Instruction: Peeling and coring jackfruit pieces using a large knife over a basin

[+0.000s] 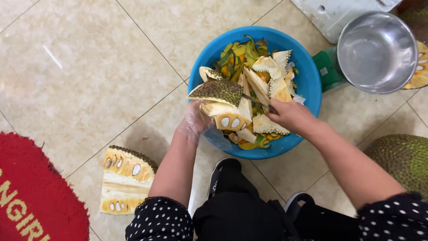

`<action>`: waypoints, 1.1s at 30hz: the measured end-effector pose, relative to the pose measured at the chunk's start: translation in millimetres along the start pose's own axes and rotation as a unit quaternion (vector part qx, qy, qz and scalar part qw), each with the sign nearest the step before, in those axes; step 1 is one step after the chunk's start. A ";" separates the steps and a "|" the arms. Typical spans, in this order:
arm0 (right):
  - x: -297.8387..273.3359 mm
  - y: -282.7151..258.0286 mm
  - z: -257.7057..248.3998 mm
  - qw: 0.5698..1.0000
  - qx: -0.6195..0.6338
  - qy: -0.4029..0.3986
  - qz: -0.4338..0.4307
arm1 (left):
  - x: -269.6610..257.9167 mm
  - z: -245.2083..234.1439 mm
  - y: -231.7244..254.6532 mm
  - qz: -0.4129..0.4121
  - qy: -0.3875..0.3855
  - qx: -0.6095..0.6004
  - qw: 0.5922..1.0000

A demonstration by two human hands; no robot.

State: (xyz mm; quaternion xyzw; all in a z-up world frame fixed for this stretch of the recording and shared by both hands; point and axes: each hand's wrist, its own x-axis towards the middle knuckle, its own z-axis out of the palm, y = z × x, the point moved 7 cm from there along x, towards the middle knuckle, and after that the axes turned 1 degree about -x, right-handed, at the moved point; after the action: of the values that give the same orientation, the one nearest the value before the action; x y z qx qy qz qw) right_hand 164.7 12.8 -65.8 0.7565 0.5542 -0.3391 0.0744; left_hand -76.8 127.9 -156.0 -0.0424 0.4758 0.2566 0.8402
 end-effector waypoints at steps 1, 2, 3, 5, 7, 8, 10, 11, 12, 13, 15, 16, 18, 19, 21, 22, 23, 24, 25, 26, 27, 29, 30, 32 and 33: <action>7.2 -9.5 -3.5 0.999 0.023 0.013 -0.023 | 4.1 1.3 0.1 0.002 -0.002 0.000 1.000; 5.2 -8.9 -6.4 0.999 0.023 0.016 -0.023 | 8.0 2.3 0.8 0.003 -0.003 0.000 1.000; 0.8 -7.2 -6.1 0.999 0.020 0.013 -0.022 | 11.5 1.0 -2.3 0.001 -0.003 0.000 1.000; -7.1 5.2 -0.9 1.000 0.018 0.009 -0.022 | 15.8 -3.8 -3.8 0.001 0.000 0.000 1.000; -14.6 35.1 7.7 0.999 -0.032 0.004 0.020 | 18.2 -7.9 -2.4 0.003 0.003 0.000 1.000; -4.7 26.3 6.6 0.999 -0.031 0.005 0.020 | 19.2 -7.6 -2.1 0.004 0.004 0.001 1.000; 8.5 11.2 3.9 1.000 -0.020 0.015 0.004 | 22.7 -2.5 -10.6 0.000 0.003 0.003 1.000; 9.0 15.8 3.3 1.000 -0.020 0.014 0.006 | 6.0 7.6 -11.3 -0.003 0.003 0.004 1.000; 10.0 17.2 5.2 1.000 0.026 -0.005 -0.009 | -11.1 23.7 -13.9 -0.024 -0.042 0.027 0.998; 14.9 14.7 5.2 0.997 0.071 -0.022 -0.028 | -28.9 39.7 -11.2 -0.040 -0.088 0.051 0.994; 12.7 31.2 6.1 0.996 0.081 -0.047 -0.001 | -7.0 20.9 -1.8 -0.027 -0.091 0.053 0.994; 9.6 41.6 9.9 0.993 0.090 -0.073 0.028 | 2.9 10.4 2.2 -0.015 -0.092 0.053 0.994; 3.8 46.8 6.7 0.992 0.100 -0.071 0.033 | -3.1 10.5 9.1 0.003 -0.097 0.088 0.991; -2.8 50.2 9.5 0.990 0.110 -0.076 0.040 | -7.6 6.9 9.5 0.015 -0.096 0.119 0.988; -11.3 35.2 -2.2 0.985 0.141 -0.082 0.053 | -25.9 12.7 8.8 0.010 -0.104 0.115 0.988; -16.6 28.7 -7.0 0.979 0.171 -0.088 0.065 | -35.4 15.5 7.0 0.006 -0.112 0.110 0.988; -15.8 24.3 -12.1 0.979 0.170 -0.088 0.066 | -46.1 18.9 5.4 0.005 -0.114 0.109 0.987; -15.2 18.4 -18.4 0.977 0.191 -0.079 0.059 | -57.7 22.6 4.7 0.009 -0.118 0.094 0.988; -14.6 10.6 -23.7 0.973 0.213 -0.072 0.051 | -70.9 24.6 5.0 0.014 -0.121 0.079 0.989; -12.9 10.7 -23.7 0.973 0.213 -0.073 0.050 | -75.5 20.7 3.8 0.014 -0.120 0.079 0.990; -9.6 10.7 -24.9 0.961 0.264 -0.070 0.053 | -79.2 17.6 3.7 0.017 -0.120 0.076 0.990; -12.2 8.7 -33.1 0.946 0.314 -0.067 0.053 | -87.1 10.5 5.2 0.022 -0.119 0.073 0.990; -18.5 5.0 -36.8 0.925 0.366 -0.092 0.050 | -91.0 6.5 6.9 0.025 -0.118 0.070 0.990; -25.5 4.2 -39.1 0.901 0.416 -0.116 0.044 | -96.7 0.6 11.0 0.030 -0.118 0.067 0.990; -29.0 10.1 -34.4 0.886 0.441 -0.129 0.059 | -97.8 -1.0 10.7 0.030 -0.119 0.064 0.990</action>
State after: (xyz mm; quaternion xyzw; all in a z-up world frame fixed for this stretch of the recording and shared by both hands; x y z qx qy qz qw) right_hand 183.9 2.9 -25.1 0.6921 0.2874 -0.6381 -0.1765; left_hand -123.2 98.6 -74.4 0.0573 0.3890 0.2542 0.8836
